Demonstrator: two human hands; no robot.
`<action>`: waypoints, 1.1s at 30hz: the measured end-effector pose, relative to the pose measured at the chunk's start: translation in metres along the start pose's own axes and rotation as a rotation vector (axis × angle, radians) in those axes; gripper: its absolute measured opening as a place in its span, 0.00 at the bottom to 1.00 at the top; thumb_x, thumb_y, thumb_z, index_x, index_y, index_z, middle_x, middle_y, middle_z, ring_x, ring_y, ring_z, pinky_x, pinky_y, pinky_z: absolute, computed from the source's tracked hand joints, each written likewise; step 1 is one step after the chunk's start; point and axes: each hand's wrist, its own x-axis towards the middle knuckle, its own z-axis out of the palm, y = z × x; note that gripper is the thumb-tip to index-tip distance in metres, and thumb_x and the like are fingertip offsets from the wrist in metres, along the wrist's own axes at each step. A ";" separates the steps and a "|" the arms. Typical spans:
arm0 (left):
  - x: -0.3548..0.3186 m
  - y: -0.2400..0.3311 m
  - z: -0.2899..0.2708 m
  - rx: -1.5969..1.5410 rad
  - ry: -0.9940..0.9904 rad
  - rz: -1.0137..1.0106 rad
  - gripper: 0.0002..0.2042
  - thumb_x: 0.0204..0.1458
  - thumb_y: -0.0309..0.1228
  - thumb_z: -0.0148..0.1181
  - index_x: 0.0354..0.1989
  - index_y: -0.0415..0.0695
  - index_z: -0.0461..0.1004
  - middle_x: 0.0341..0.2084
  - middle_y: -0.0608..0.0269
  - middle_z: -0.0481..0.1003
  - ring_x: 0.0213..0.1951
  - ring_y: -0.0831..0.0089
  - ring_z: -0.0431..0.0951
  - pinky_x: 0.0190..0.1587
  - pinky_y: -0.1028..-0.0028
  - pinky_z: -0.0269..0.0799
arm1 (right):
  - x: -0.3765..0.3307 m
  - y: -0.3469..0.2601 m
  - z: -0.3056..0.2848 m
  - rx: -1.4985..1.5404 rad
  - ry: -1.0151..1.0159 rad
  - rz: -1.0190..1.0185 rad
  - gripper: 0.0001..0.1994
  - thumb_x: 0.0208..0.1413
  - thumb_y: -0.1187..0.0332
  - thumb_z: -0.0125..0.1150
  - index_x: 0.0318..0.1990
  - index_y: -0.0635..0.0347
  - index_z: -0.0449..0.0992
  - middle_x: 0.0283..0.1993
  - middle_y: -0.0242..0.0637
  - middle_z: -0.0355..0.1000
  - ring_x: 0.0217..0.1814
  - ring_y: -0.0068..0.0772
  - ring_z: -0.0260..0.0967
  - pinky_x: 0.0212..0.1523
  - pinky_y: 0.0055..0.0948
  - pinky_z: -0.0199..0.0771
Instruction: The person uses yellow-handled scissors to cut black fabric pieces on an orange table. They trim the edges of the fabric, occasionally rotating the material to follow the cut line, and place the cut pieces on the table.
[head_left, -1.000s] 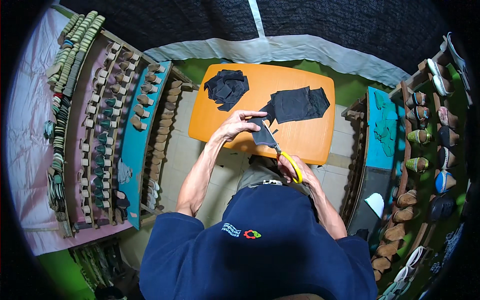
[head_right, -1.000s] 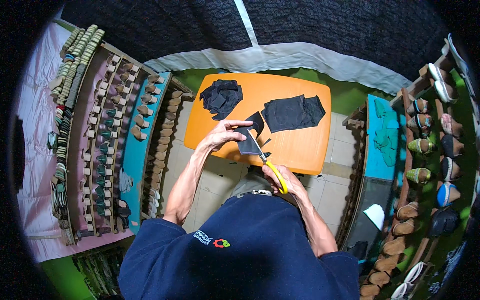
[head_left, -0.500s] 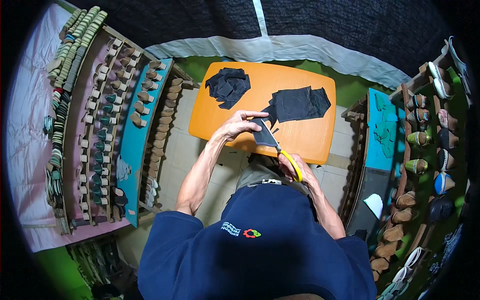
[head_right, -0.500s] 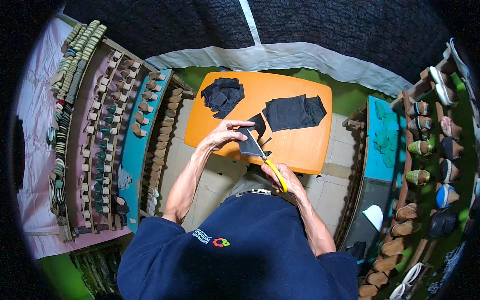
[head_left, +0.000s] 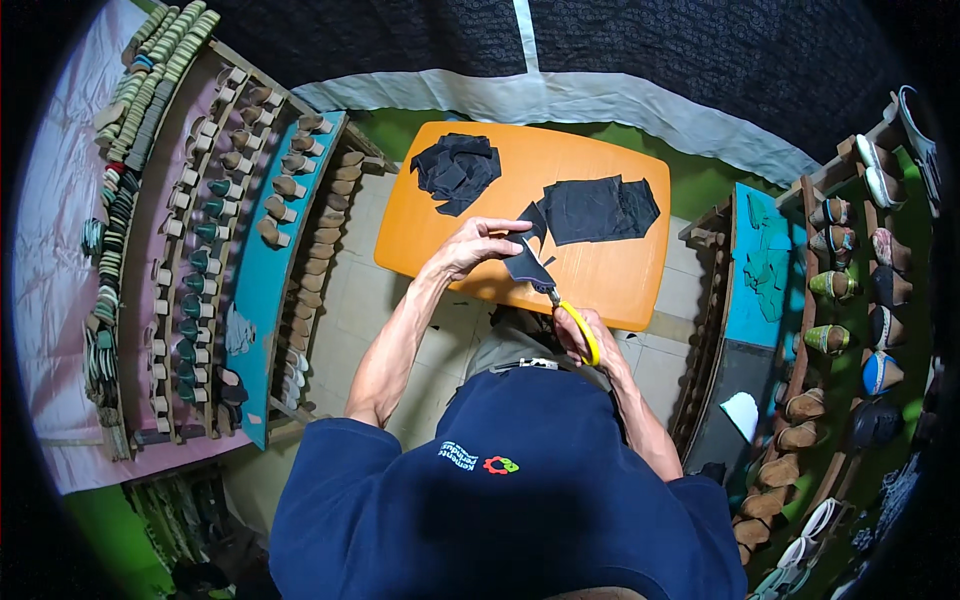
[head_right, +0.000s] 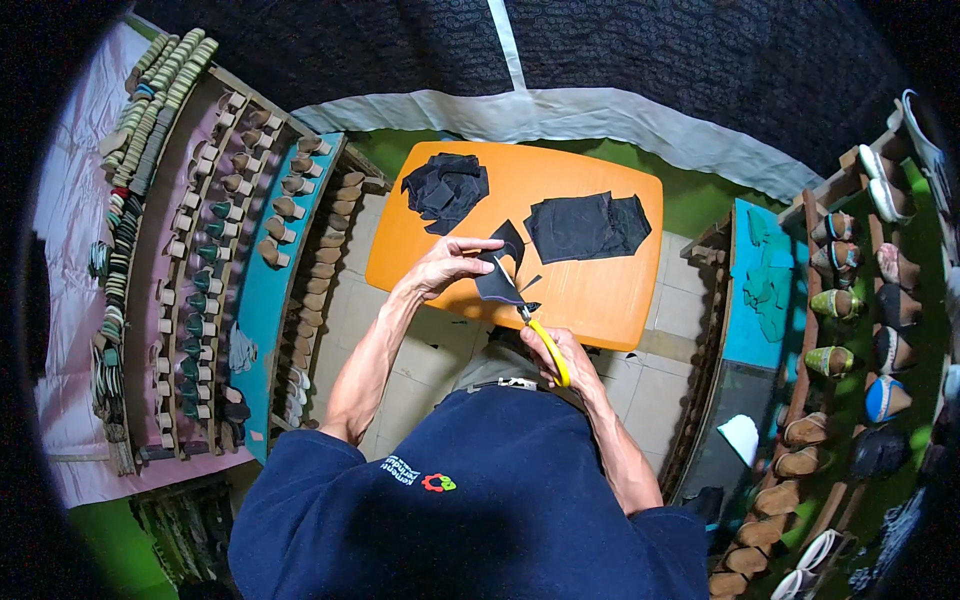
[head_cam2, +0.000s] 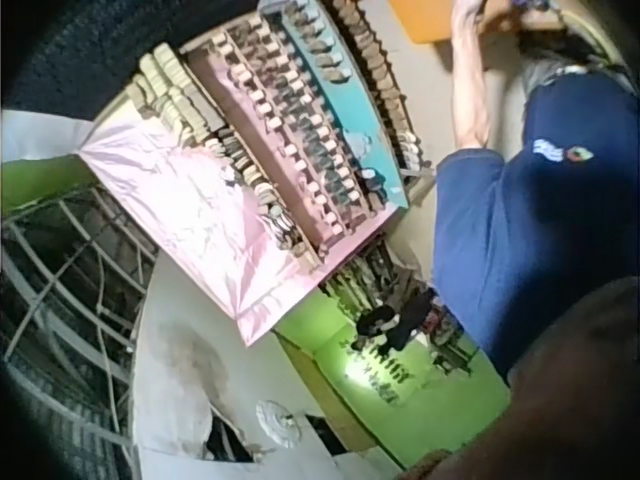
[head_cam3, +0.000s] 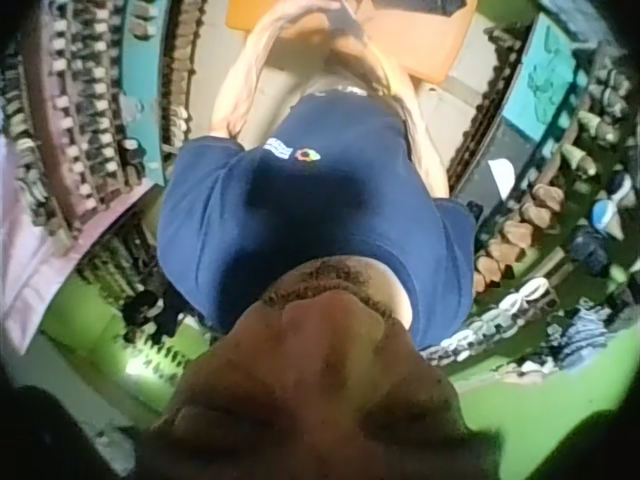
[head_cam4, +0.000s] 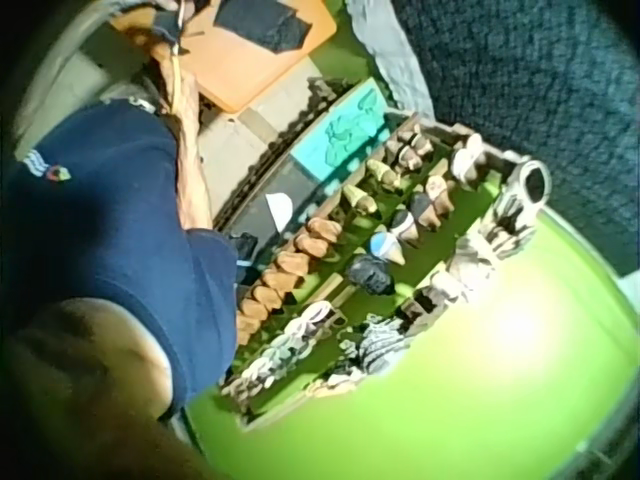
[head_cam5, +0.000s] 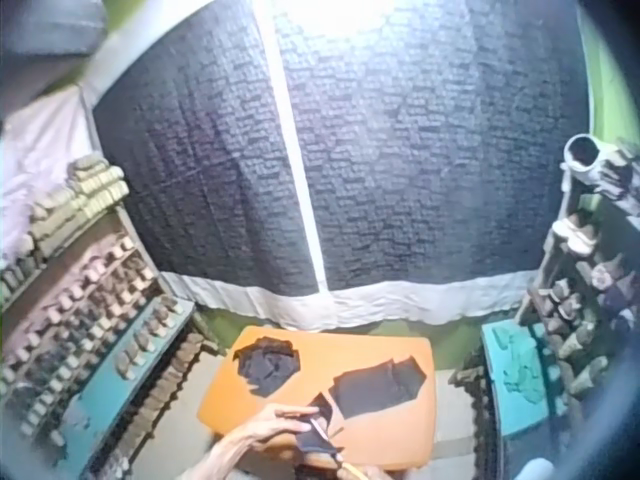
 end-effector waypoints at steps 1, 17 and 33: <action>0.000 -0.001 0.000 -0.015 0.001 -0.002 0.24 0.49 0.23 0.69 0.58 0.38 0.75 0.42 0.60 0.81 0.41 0.77 0.78 0.52 0.76 0.72 | 0.001 0.002 0.000 -0.016 -0.005 -0.012 0.26 0.64 0.42 0.54 0.25 0.55 0.66 0.15 0.24 0.58 0.12 0.17 0.54 0.11 0.22 0.56; -0.006 -0.007 -0.004 -0.075 0.048 0.026 0.22 0.51 0.22 0.68 0.56 0.38 0.76 0.36 0.63 0.82 0.35 0.81 0.80 0.44 0.82 0.75 | 0.000 0.001 0.003 0.038 0.003 0.009 0.26 0.62 0.42 0.58 0.22 0.53 0.66 0.15 0.21 0.56 0.11 0.14 0.55 0.11 0.20 0.57; -0.011 -0.005 0.002 -0.074 0.031 0.018 0.27 0.49 0.21 0.69 0.60 0.39 0.73 0.33 0.63 0.82 0.36 0.82 0.80 0.43 0.82 0.75 | 0.000 -0.006 0.008 0.028 -0.007 0.051 0.25 0.63 0.44 0.57 0.24 0.53 0.65 0.15 0.21 0.56 0.11 0.15 0.55 0.12 0.20 0.57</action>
